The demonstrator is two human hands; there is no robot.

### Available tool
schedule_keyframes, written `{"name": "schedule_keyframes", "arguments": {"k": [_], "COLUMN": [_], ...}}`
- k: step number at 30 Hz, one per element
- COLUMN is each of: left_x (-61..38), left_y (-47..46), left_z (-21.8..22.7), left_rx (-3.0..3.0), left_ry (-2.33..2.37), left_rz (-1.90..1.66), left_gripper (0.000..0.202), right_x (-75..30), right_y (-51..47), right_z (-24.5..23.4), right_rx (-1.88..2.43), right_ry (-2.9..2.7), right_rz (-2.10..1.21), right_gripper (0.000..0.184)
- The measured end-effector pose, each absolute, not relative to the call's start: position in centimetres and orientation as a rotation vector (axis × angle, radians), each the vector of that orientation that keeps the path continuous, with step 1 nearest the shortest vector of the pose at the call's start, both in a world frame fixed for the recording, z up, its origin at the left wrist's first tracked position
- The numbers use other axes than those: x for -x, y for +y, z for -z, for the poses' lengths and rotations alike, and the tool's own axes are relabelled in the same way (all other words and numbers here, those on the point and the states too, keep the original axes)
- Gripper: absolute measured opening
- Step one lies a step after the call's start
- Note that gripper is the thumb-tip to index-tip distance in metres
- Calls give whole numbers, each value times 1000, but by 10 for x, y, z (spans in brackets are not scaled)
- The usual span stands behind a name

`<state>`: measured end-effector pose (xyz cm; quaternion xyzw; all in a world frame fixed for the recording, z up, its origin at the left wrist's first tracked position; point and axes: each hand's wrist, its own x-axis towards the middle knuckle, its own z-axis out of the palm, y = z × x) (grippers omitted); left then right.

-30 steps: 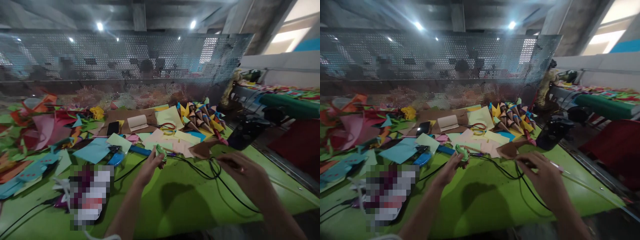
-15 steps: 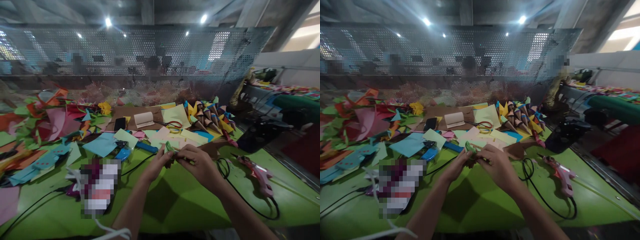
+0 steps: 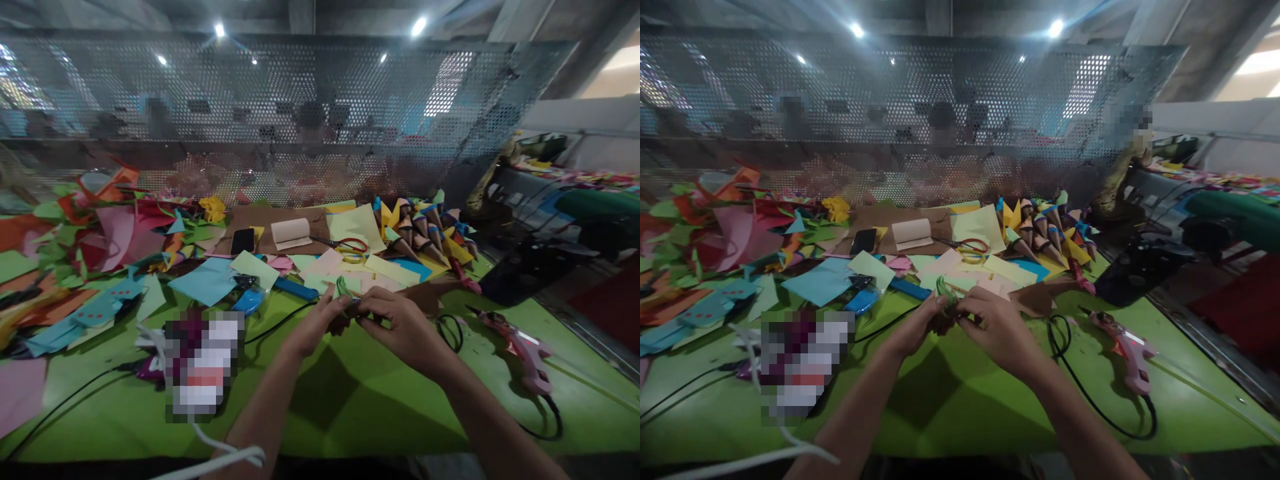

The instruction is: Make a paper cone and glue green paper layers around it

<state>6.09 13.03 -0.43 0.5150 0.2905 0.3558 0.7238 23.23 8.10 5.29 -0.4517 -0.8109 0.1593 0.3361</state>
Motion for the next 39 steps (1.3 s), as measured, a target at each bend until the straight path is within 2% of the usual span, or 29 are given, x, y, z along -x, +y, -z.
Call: {"name": "schedule_keyframes", "arguments": {"k": [20, 39], "left_x": [-62, -62], "left_y": [129, 129], "left_z": [5, 8], "left_rx": [-1142, -1098], "left_ry": [647, 620], "left_rz": [-731, -726], "left_gripper": [42, 45], "right_x": [-235, -237], "right_y": [78, 77], "right_z": [-53, -48], "right_rx": [1194, 1202], "right_ry": [-2099, -2108], "right_rz": [-411, -469], "right_gripper": [18, 18]}}
